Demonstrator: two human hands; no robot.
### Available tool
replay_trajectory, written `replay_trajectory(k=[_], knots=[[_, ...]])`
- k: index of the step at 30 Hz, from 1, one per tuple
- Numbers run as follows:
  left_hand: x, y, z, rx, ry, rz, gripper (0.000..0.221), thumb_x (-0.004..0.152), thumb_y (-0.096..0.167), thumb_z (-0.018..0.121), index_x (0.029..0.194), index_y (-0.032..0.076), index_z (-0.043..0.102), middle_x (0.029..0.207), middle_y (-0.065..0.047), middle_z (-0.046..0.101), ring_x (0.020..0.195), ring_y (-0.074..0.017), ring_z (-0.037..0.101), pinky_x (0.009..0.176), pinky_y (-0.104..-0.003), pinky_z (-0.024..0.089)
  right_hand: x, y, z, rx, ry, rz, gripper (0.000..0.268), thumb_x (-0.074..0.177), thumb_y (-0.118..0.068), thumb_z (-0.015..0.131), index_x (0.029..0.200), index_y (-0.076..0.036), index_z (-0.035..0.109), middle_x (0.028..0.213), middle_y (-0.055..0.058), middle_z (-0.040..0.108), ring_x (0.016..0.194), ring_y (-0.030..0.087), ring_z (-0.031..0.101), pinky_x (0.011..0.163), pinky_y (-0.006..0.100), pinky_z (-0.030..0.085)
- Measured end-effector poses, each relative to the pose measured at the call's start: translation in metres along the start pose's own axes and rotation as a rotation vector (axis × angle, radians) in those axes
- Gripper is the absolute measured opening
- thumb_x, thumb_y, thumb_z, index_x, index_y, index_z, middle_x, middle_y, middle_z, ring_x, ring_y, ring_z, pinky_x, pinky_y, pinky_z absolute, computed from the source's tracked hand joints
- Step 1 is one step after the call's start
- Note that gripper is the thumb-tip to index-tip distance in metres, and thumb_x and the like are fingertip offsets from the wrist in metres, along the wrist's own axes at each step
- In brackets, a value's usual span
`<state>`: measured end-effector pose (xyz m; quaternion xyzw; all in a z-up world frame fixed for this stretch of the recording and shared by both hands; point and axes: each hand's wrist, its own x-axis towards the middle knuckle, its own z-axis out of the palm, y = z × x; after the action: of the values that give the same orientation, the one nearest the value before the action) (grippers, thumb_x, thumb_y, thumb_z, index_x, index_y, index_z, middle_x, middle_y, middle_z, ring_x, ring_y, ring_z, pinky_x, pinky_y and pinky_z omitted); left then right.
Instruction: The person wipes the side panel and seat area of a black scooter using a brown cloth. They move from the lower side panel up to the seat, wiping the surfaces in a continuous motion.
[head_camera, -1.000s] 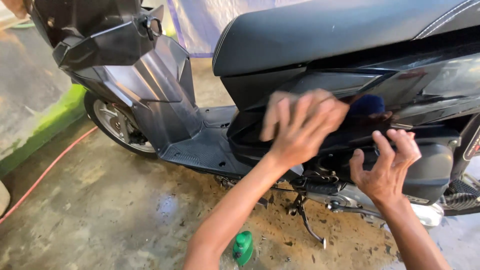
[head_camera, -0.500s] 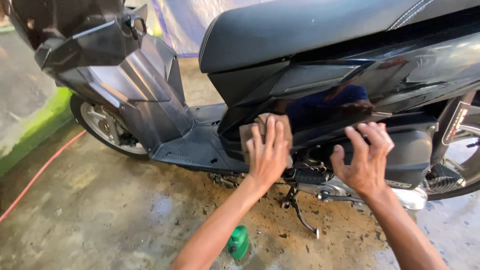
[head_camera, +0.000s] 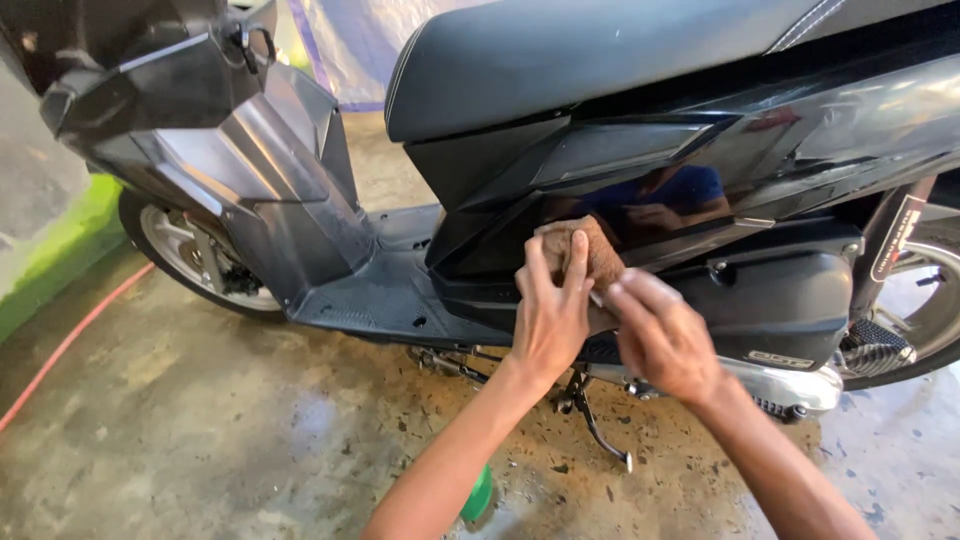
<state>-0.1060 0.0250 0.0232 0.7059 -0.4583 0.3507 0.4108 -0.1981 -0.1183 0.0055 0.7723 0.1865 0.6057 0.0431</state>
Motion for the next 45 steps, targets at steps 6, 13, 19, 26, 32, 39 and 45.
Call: replay_trajectory(k=[6,13,19,26,32,39,45], knots=[[0.02,-0.004,0.028,-0.092,0.185,0.201,0.051,0.103,0.01,0.061,0.151,0.004,0.047,0.113,-0.022,0.051,0.086,-0.0454,0.067,0.061,-0.045,0.057,0.046,-0.018,-0.017,0.188,-0.024,0.115,0.048,0.089,0.002,0.06,0.135,0.012,0.06,0.139,0.035,0.058,0.124,0.051,0.06,0.096,0.052,0.054],[0.01,0.0,0.011,-0.317,0.13,0.151,0.063,0.101,0.008,0.06,0.16,0.014,0.039,0.113,-0.016,0.051,0.09,-0.0399,0.069,0.067,-0.041,0.061,0.061,-0.012,-0.007,-0.069,-0.035,0.102,0.048,0.103,-0.004,0.052,0.144,0.02,0.049,0.151,0.041,0.044,0.135,0.054,0.05,0.1,0.054,0.05],[-0.028,-0.116,0.022,-0.095,0.123,0.284,0.048,0.077,0.01,0.073,0.125,0.016,0.071,0.107,-0.005,0.059,0.083,-0.0226,0.068,0.07,-0.034,0.061,0.046,0.0,0.041,-0.347,-0.185,0.026,0.063,0.1,-0.052,0.055,0.148,-0.012,0.061,0.153,0.018,0.05,0.127,0.035,0.053,0.107,0.051,0.041],[-0.021,-0.126,-0.055,-0.057,0.117,0.142,0.031,0.091,0.01,0.065,0.122,0.007,0.062,0.107,-0.01,0.052,0.09,-0.0283,0.058,0.076,-0.04,0.057,0.04,0.036,0.002,-0.392,-0.143,-0.192,0.043,0.095,-0.021,0.059,0.133,-0.011,0.076,0.141,0.015,0.068,0.124,0.038,0.061,0.1,0.052,0.052],[-0.014,-0.118,-0.044,-0.158,0.14,0.102,0.041,0.095,0.01,0.062,0.134,0.001,0.054,0.117,-0.016,0.051,0.107,-0.036,0.057,0.085,-0.047,0.056,0.082,0.0,0.042,-0.447,0.031,-0.093,0.034,0.095,-0.014,0.06,0.122,-0.014,0.082,0.127,0.014,0.074,0.109,0.037,0.065,0.089,0.049,0.053],[-0.01,-0.117,-0.024,-0.172,0.054,0.11,0.099,0.085,0.034,0.084,0.158,-0.003,0.028,0.155,-0.031,0.029,0.147,-0.0526,0.027,0.12,-0.066,0.02,0.155,-0.026,0.006,0.098,-0.535,0.762,0.046,0.102,-0.047,0.046,0.105,-0.012,0.075,0.095,0.004,0.075,0.082,0.02,0.068,0.073,0.039,0.054],[-0.012,-0.149,-0.019,-0.071,-0.133,0.013,0.139,0.067,0.05,0.097,0.159,-0.005,0.008,0.164,-0.037,0.013,0.154,-0.0588,0.01,0.125,-0.071,0.007,0.077,0.022,0.006,-0.517,-0.003,0.002,0.033,0.093,-0.004,0.092,0.123,0.001,0.079,0.129,0.017,0.067,0.112,0.033,0.058,0.099,0.045,0.049]])
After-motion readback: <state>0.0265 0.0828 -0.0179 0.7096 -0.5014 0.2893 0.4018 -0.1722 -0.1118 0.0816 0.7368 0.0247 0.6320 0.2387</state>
